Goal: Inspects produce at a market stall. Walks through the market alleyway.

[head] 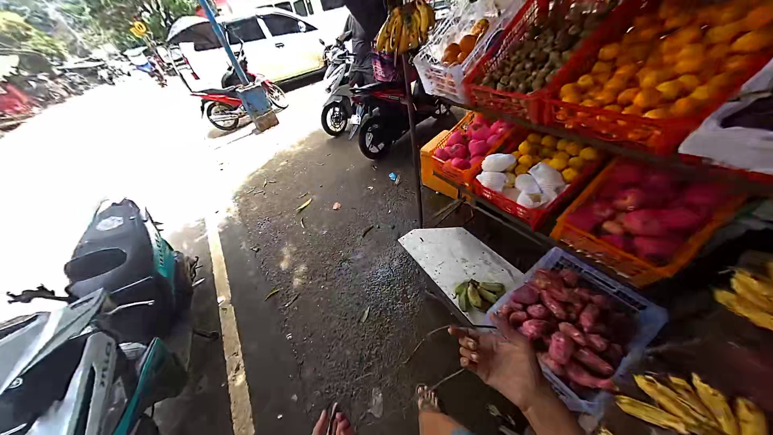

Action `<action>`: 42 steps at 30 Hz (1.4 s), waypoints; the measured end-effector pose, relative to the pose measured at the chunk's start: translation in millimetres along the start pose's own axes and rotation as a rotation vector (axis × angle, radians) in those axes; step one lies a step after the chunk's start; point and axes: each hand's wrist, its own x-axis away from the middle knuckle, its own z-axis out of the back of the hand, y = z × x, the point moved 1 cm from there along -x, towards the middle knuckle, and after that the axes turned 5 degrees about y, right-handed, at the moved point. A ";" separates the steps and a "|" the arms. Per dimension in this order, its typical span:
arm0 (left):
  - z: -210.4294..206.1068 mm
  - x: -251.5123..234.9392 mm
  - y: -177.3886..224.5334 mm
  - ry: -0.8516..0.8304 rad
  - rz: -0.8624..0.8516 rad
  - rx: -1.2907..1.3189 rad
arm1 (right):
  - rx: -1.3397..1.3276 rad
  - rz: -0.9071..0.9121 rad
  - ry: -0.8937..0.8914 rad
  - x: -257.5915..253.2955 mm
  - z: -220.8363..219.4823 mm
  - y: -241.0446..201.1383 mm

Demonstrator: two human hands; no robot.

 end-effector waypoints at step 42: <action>-873.4 -917.1 180.7 -1.227 -0.055 -1.927 | 0.142 0.511 0.147 -1037.8 -309.3 -523.2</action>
